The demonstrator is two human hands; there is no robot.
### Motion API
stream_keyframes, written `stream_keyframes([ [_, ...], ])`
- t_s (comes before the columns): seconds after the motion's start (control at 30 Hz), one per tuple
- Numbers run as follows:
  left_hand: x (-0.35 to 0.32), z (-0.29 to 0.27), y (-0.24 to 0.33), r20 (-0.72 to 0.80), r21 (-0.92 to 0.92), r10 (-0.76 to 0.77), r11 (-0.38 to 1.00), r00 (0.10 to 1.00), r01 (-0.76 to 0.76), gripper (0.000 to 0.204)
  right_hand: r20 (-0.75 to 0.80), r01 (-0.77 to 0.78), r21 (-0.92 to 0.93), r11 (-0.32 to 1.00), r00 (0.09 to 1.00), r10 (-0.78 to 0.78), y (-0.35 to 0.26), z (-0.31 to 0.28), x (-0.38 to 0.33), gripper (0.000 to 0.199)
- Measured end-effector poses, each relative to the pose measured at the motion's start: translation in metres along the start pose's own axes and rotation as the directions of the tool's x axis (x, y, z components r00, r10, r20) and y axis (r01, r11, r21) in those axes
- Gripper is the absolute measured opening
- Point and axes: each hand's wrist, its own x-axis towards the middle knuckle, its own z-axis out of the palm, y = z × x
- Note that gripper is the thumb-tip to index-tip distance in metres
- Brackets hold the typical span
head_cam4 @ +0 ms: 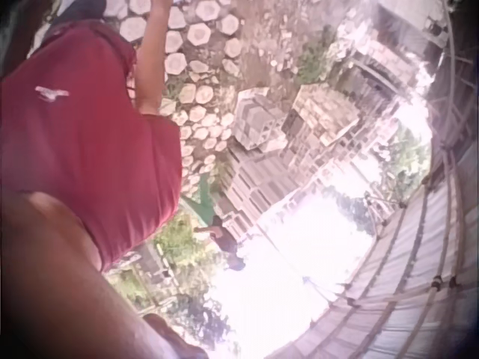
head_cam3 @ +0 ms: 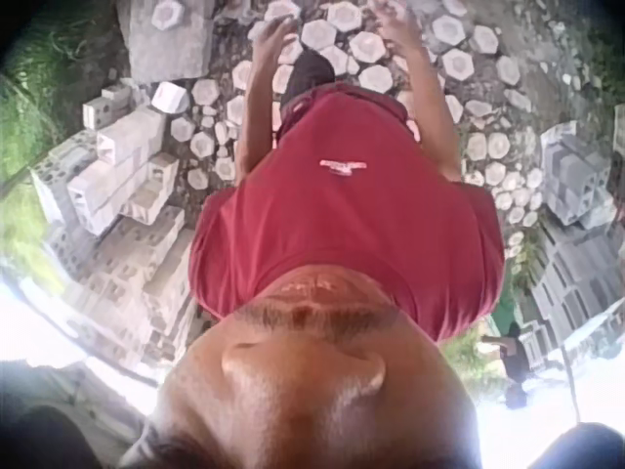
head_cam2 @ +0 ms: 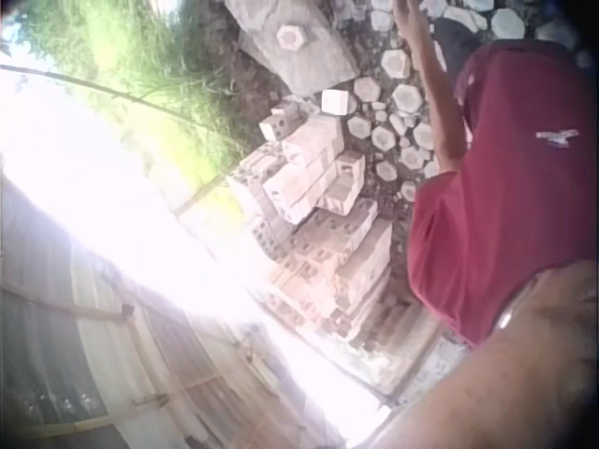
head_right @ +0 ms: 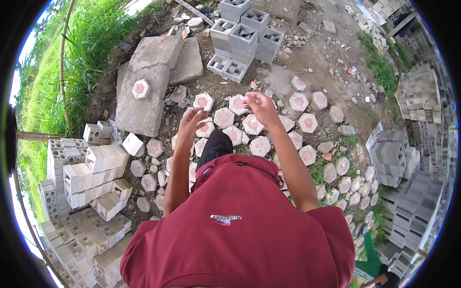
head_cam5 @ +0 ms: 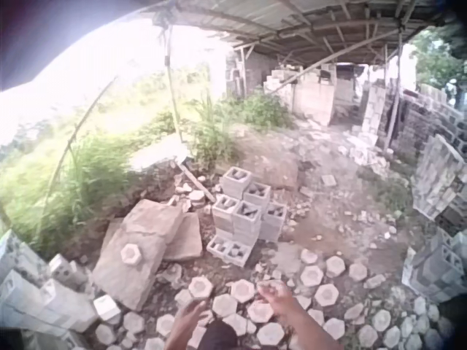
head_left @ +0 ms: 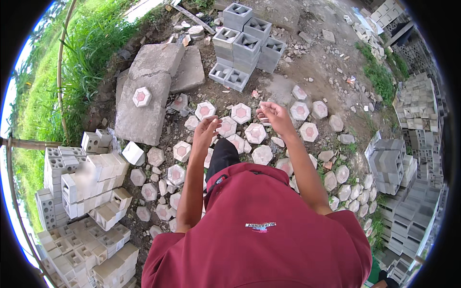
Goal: The person organizes concrete breeze blocks by lifting them from a pile and placing them into a designated stack on a stone-covered ground.
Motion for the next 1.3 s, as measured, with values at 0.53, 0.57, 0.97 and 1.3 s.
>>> stream_keyframes([
  [0.53, 0.401, 0.041, 0.110, 0.248, 0.029, 0.003, 1.000, 0.969, -0.010, 0.032, -0.306, 0.013, 0.008, 1.000, 0.952, -0.010, -0.072, -0.095, 0.316, 0.032],
  [0.57, 0.412, 0.048, 0.114, 0.251, 0.033, -0.008, 0.999, 0.968, 0.000, 0.032, -0.310, 0.004, 0.012, 1.000, 0.951, 0.000, -0.070, -0.100, 0.330, 0.032],
  [0.97, 0.580, 0.047, 0.103, -0.110, -0.126, -0.099, 0.988, 0.989, 0.085, 0.032, -0.092, -0.241, -0.018, 0.970, 0.967, 0.239, -0.091, -0.182, 0.561, 0.031],
  [1.3, 0.743, 0.151, -0.048, -0.287, 0.040, -0.272, 0.954, 0.918, 0.295, 0.044, 0.237, -0.531, -0.216, 0.820, 0.786, 0.571, -0.012, -0.220, 0.789, 0.033],
])
